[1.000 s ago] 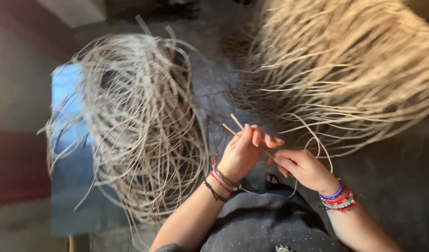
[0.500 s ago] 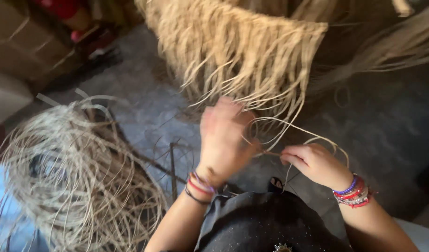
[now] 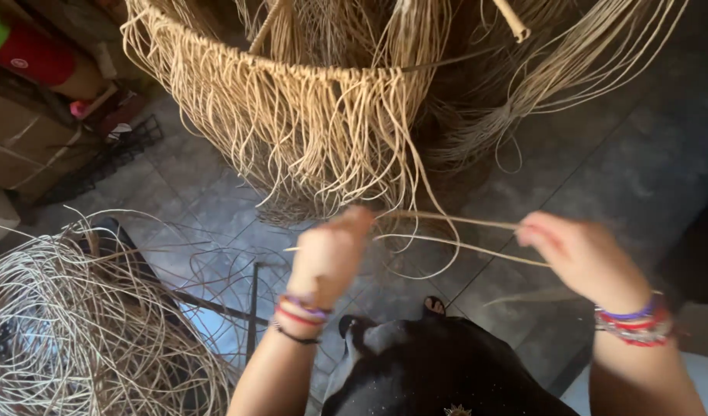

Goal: Weaving natural straw fibers onto a large circular frame

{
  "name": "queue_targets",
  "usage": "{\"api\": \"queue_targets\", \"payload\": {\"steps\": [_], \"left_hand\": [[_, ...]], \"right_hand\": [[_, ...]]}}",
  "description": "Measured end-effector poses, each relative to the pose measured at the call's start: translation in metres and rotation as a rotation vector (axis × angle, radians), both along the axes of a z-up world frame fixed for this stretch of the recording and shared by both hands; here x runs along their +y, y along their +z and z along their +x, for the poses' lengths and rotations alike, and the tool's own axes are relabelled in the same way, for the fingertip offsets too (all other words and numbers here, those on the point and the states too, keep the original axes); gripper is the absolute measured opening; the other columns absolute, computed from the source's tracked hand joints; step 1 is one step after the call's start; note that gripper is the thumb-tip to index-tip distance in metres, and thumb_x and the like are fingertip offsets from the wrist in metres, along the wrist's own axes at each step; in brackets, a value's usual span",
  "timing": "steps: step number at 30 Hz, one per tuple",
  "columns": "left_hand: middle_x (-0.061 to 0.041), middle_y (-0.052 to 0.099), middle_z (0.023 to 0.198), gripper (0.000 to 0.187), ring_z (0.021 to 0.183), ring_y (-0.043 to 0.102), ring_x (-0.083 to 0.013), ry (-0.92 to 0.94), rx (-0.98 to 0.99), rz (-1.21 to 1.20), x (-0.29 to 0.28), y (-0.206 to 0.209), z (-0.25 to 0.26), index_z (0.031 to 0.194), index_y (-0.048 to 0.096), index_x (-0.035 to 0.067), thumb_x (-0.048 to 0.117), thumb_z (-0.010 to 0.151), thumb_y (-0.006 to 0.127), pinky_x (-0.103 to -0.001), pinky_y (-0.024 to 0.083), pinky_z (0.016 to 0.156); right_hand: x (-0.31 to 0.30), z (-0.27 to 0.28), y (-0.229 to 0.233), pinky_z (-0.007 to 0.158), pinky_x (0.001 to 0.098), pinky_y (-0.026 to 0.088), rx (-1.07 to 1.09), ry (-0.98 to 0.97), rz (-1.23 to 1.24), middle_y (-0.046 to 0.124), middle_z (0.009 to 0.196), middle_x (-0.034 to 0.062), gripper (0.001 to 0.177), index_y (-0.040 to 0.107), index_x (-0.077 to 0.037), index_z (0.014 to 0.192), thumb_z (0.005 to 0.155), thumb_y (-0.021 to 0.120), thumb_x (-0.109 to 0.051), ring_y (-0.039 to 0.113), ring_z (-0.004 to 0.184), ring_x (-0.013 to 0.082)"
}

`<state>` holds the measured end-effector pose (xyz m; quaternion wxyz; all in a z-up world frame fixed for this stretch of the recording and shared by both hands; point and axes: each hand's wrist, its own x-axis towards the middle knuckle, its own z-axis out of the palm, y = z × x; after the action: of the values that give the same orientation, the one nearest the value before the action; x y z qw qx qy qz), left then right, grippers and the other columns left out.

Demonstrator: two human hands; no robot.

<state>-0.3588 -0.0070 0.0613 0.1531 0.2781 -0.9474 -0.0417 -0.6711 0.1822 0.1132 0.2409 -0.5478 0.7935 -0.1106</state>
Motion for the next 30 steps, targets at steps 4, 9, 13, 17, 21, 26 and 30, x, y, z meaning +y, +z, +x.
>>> {"api": "queue_targets", "payload": {"steps": [4,9,13,17,21,26,30], "left_hand": [[0.001,0.065,0.062,0.01,0.054,0.068,-0.0296,0.294,-0.074,0.167,-0.009,-0.015,0.015,0.09,0.055,0.023,0.027,0.099,0.053,-0.044,0.049,0.055],[0.007,0.068,0.131,0.053,0.124,0.06,-0.0161,0.11,-0.057,-0.039,0.029,0.018,-0.041,0.116,0.074,0.028,0.065,0.078,0.074,-0.054,0.034,0.109],[-0.019,0.061,0.106,0.044,0.096,0.059,-0.0406,-0.26,0.212,0.42,0.085,0.044,-0.104,0.116,0.05,0.002,0.04,0.097,0.061,-0.053,0.042,0.08],[0.003,0.068,0.065,0.006,0.047,0.068,-0.022,-0.051,-0.095,0.221,0.083,0.013,-0.103,0.103,0.062,0.019,0.021,0.1,0.057,-0.042,0.051,0.037],[-0.001,0.073,0.069,0.017,0.055,0.072,-0.0272,0.157,-0.148,0.253,0.051,-0.021,-0.071,0.101,0.064,0.018,0.012,0.086,0.057,-0.044,0.055,0.042],[-0.003,0.073,0.104,0.058,0.098,0.07,-0.0245,-0.061,0.007,0.051,0.06,0.02,-0.094,0.12,0.065,0.011,0.059,0.086,0.072,-0.042,0.046,0.099],[-0.006,0.063,0.074,0.051,0.06,0.071,-0.0317,-0.009,0.11,0.158,0.111,0.038,-0.149,0.105,0.06,0.01,0.057,0.085,0.068,-0.048,0.057,0.054]], "right_hand": [[0.01,-0.028,0.0,0.068,0.0321,0.052,0.17,0.017,-0.072,0.077,0.08,-0.0125,0.023,0.071,-0.025,0.094,0.102,0.05,-0.032,0.069,0.058,0.0147],[0.0,-0.003,0.007,0.075,0.0339,0.061,0.178,0.22,-0.253,0.083,0.088,-0.0123,0.022,0.079,-0.023,0.1,0.096,0.058,-0.029,0.079,0.069,0.0135],[-0.008,0.013,0.008,0.051,0.0418,0.048,0.165,0.382,-0.246,0.07,0.07,-0.0031,0.009,0.064,-0.021,0.084,0.092,0.064,-0.022,0.068,0.056,0.0198],[0.003,-0.023,0.009,0.061,0.0394,0.054,0.245,0.342,-0.277,0.073,0.07,-0.0034,0.012,0.072,-0.02,0.092,0.094,0.065,-0.029,0.068,0.06,0.0184],[0.023,-0.07,-0.005,0.057,0.0402,0.051,0.281,0.141,-0.063,0.07,0.059,-0.0015,0.016,0.069,-0.025,0.096,0.099,0.057,-0.034,0.069,0.051,0.0222],[0.003,-0.048,0.01,0.067,0.0417,0.053,0.195,0.273,-0.321,0.077,0.077,-0.002,0.016,0.075,-0.019,0.093,0.095,0.062,-0.029,0.071,0.067,0.0233],[-0.006,-0.029,-0.013,0.077,0.0401,0.063,0.117,0.342,-0.206,0.082,0.095,-0.0009,0.026,0.075,-0.03,0.115,0.091,0.064,-0.028,0.078,0.091,0.0233]]}}
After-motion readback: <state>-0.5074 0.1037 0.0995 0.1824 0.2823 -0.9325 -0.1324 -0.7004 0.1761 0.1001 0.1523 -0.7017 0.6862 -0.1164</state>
